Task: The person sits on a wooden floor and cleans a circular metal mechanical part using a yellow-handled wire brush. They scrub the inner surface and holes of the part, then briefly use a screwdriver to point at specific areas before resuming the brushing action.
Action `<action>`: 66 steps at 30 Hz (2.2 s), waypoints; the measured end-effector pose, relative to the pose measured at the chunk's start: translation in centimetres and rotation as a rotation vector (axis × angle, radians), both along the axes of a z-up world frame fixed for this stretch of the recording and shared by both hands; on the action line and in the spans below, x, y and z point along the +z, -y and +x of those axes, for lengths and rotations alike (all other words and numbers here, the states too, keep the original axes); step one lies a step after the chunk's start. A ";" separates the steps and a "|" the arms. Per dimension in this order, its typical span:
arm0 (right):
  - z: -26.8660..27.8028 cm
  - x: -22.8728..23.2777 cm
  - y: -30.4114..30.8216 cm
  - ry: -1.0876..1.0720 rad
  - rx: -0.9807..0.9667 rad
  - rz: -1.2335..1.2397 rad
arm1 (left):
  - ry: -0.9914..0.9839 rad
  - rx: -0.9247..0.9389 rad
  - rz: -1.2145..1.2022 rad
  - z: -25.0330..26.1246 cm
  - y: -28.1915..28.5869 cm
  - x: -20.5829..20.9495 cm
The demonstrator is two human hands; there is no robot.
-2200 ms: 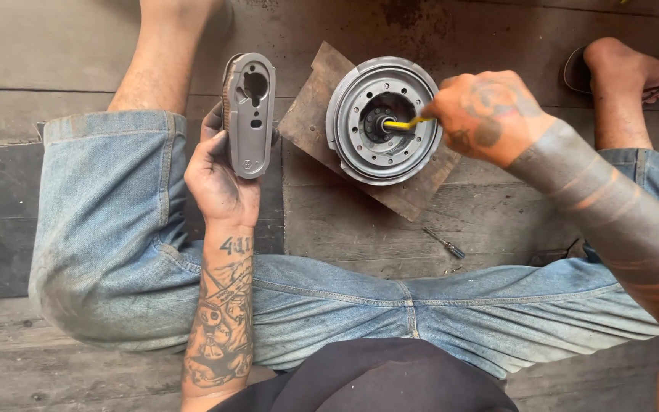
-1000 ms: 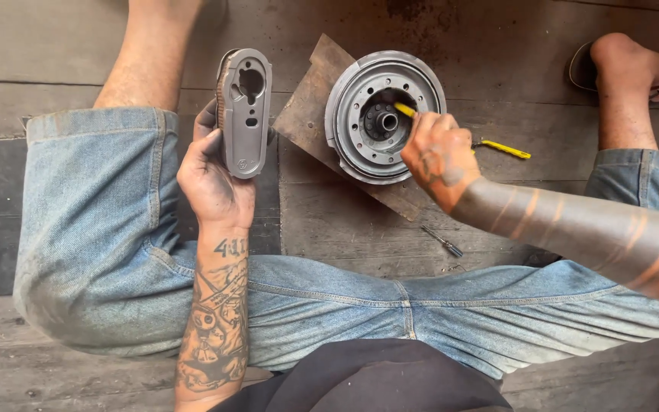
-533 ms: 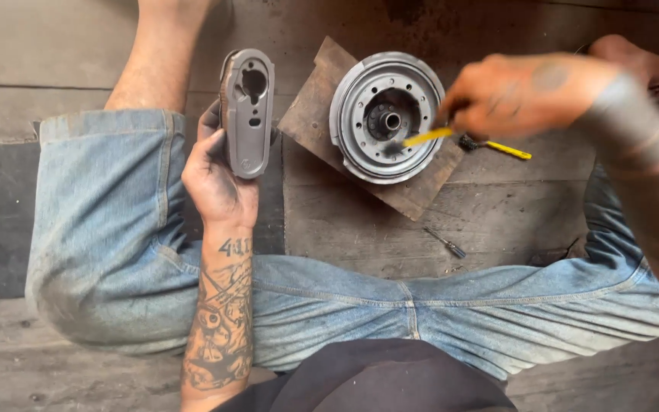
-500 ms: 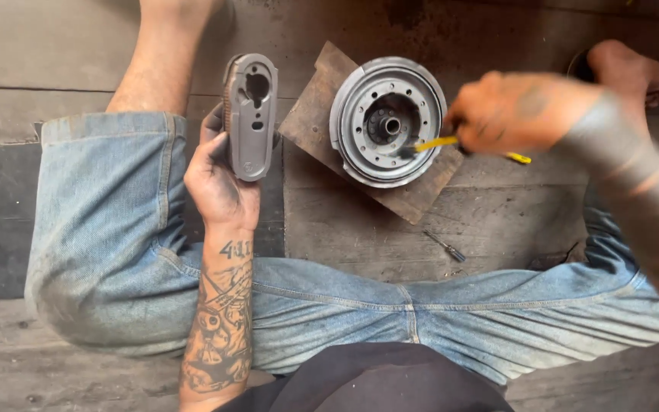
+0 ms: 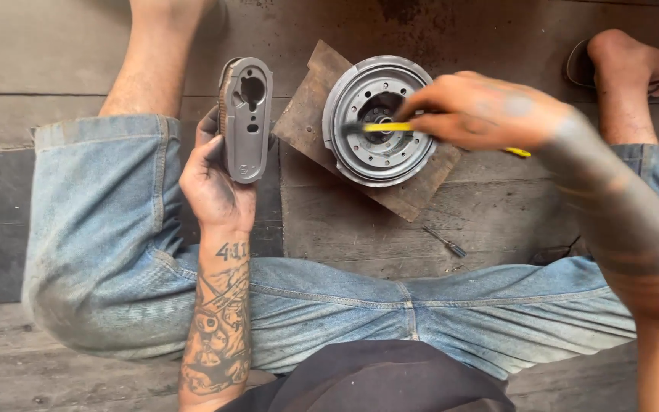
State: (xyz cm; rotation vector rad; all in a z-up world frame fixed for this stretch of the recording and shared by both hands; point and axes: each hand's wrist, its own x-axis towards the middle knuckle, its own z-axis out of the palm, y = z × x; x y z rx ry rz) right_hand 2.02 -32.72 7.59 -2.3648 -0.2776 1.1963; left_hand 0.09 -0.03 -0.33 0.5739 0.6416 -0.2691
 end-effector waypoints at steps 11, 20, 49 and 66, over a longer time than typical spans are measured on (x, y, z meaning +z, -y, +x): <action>-15.3 -6.9 3.5 0.332 -0.150 -0.270 | 0.101 -0.120 0.118 0.0 0.0 -0.4; -17.3 -11.2 7.6 0.482 -0.384 0.132 | 0.109 -0.161 0.174 -0.1 0.3 -0.4; -17.6 -11.7 5.9 0.671 -0.289 0.002 | 0.112 -0.158 0.157 0.0 0.6 -0.1; -21.3 -16.4 4.6 0.686 -0.463 0.263 | 0.097 -0.175 0.186 -0.1 0.6 -0.5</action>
